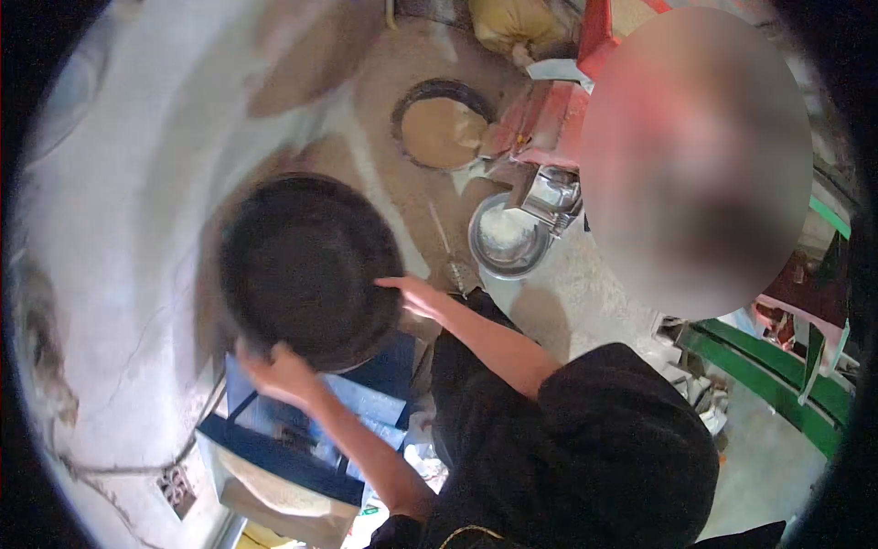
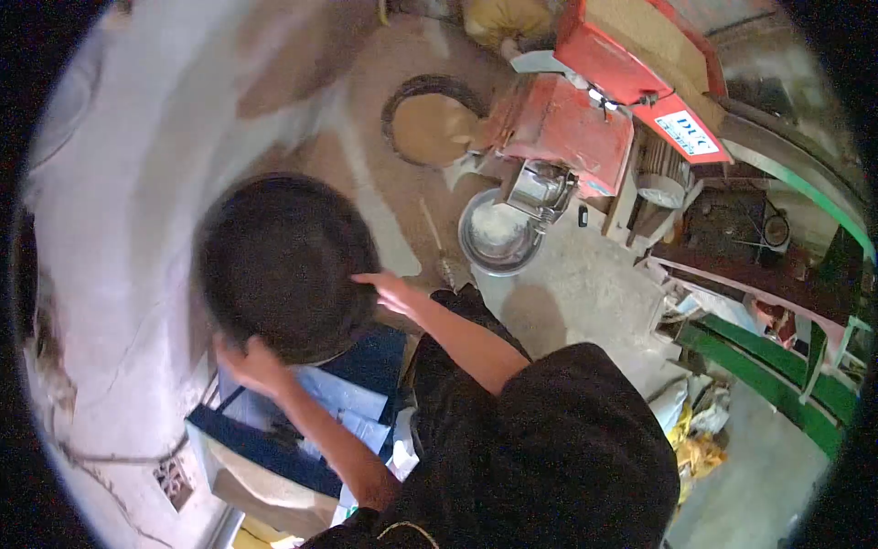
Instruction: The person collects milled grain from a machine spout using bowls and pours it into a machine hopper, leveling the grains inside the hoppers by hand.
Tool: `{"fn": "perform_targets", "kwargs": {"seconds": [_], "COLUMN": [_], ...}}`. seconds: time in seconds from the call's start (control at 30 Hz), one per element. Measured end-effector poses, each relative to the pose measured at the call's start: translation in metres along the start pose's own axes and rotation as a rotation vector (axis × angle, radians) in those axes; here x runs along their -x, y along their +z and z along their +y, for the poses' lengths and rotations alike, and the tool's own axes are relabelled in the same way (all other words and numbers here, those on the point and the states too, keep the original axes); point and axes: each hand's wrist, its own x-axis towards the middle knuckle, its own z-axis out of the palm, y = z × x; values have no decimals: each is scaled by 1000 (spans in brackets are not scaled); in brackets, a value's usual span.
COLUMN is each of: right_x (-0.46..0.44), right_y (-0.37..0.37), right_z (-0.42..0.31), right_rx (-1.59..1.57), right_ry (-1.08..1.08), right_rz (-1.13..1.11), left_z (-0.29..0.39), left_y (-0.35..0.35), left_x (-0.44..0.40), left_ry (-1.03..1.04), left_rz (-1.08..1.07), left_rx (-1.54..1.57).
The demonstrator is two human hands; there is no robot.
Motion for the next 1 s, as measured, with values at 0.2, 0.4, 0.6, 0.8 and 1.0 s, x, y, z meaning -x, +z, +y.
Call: {"fn": "perform_targets", "kwargs": {"seconds": [0.2, 0.4, 0.6, 0.8, 1.0], "right_x": [42, 73, 82, 67, 53], "right_y": [-271, -548, -663, -716, -709], "right_z": [14, 80, 89, 87, 90], "right_rx": [0, -278, -297, -297, -340], "right_ry": [-101, 206, 58, -234, -365], "right_rz": [717, 940, 1148, 1194, 1113], "left_z": [-27, -83, -186, -338, -308], "left_y": [285, 482, 637, 749, 726], "left_x": [174, 351, 485, 593, 539], "left_ry": [-237, -376, -514, -873, -786], "left_rz": [-472, -957, -1009, -1411, -1782], "left_rx": [252, 46, 368, 1105, 350]}}
